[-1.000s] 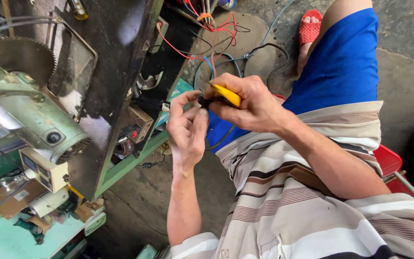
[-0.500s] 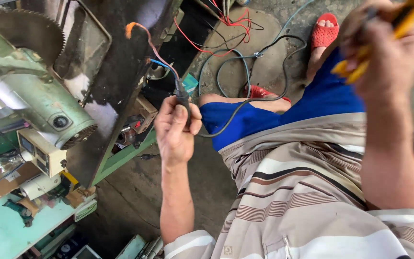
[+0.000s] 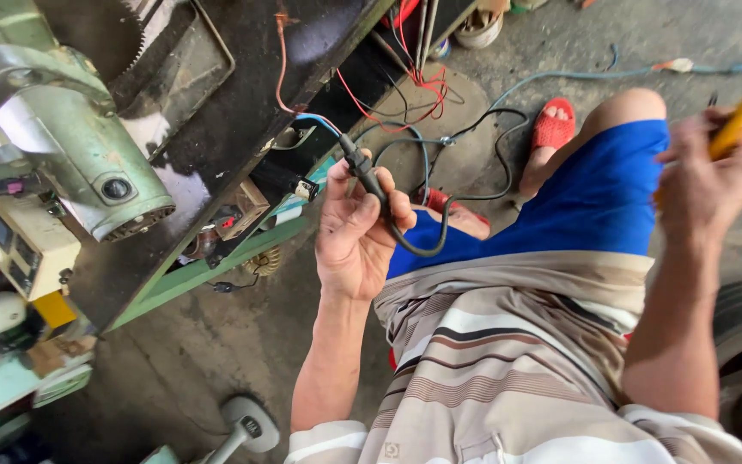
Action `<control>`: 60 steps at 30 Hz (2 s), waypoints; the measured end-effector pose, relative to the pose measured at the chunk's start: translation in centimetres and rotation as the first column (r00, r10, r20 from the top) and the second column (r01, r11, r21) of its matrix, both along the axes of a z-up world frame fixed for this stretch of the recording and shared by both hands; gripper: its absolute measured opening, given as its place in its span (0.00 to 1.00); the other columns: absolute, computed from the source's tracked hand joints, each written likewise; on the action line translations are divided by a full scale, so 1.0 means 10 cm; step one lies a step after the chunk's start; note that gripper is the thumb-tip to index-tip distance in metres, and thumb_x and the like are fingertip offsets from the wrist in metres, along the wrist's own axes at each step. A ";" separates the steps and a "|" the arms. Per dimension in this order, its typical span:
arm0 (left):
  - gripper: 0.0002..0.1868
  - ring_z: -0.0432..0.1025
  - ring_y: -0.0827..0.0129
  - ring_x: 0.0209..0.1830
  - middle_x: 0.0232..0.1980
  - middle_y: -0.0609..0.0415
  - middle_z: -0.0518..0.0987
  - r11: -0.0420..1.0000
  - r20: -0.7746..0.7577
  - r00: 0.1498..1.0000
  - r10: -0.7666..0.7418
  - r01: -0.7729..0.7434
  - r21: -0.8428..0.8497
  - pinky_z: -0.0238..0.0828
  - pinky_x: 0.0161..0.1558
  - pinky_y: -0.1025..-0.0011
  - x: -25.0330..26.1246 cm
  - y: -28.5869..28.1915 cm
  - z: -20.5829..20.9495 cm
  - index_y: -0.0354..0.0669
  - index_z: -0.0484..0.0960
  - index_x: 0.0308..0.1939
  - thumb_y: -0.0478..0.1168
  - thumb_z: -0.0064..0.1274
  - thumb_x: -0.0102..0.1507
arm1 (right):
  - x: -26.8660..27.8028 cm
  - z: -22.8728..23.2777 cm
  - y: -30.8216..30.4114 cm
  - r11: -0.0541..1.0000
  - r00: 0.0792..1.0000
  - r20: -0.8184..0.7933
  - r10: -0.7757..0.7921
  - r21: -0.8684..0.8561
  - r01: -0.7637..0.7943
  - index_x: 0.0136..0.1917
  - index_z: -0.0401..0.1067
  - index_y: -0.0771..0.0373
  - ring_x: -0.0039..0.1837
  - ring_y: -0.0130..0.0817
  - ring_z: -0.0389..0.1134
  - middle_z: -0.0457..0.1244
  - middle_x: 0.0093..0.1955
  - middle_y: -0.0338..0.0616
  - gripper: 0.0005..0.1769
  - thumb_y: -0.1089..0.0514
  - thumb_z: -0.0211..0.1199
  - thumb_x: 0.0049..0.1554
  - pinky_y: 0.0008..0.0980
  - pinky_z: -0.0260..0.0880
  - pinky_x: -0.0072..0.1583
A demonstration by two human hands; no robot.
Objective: The person uses a yellow utility knife to strip the black insulation from a wire, revealing the inner conductors. They then pull the insulation off and continue to trim the wire ends.
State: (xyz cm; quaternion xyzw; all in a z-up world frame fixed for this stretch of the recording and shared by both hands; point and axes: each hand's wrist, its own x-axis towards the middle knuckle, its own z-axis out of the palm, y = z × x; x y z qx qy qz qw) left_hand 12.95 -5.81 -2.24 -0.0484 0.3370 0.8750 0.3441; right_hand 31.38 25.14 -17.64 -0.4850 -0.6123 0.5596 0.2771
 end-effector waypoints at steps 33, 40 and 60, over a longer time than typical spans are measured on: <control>0.09 0.61 0.69 0.18 0.34 0.52 0.68 0.926 -0.300 0.912 0.280 -0.338 -0.166 0.59 0.19 0.73 -0.35 -0.48 0.68 0.43 0.66 0.39 0.42 0.42 0.73 | -3.81 1.40 -0.98 0.303 0.869 0.381 0.317 0.827 -0.473 0.64 0.75 0.70 0.51 0.44 0.55 0.57 0.48 0.50 0.29 0.79 0.50 0.52 0.41 0.65 0.49; 0.11 0.71 0.55 0.38 0.39 0.47 0.72 0.959 -0.146 0.948 0.282 -0.272 0.086 0.66 0.46 0.63 -0.47 -0.52 0.69 0.38 0.75 0.53 0.40 0.42 0.74 | -3.62 1.45 -1.43 0.169 0.894 0.385 0.229 0.889 -0.426 0.54 0.80 0.64 0.56 0.52 0.56 0.63 0.50 0.52 0.21 0.49 0.73 0.53 0.49 0.58 0.58; 0.23 0.70 0.50 0.62 0.64 0.45 0.77 0.362 -0.668 -0.033 -0.744 -0.859 -0.361 0.66 0.59 0.57 -2.03 -1.42 1.97 0.35 0.77 0.65 0.50 0.51 0.75 | -1.89 2.18 -1.78 0.472 0.443 -0.172 0.880 0.418 -0.776 0.60 0.78 0.66 0.30 0.18 0.54 0.67 0.33 0.36 0.20 0.52 0.66 0.60 0.22 0.50 0.30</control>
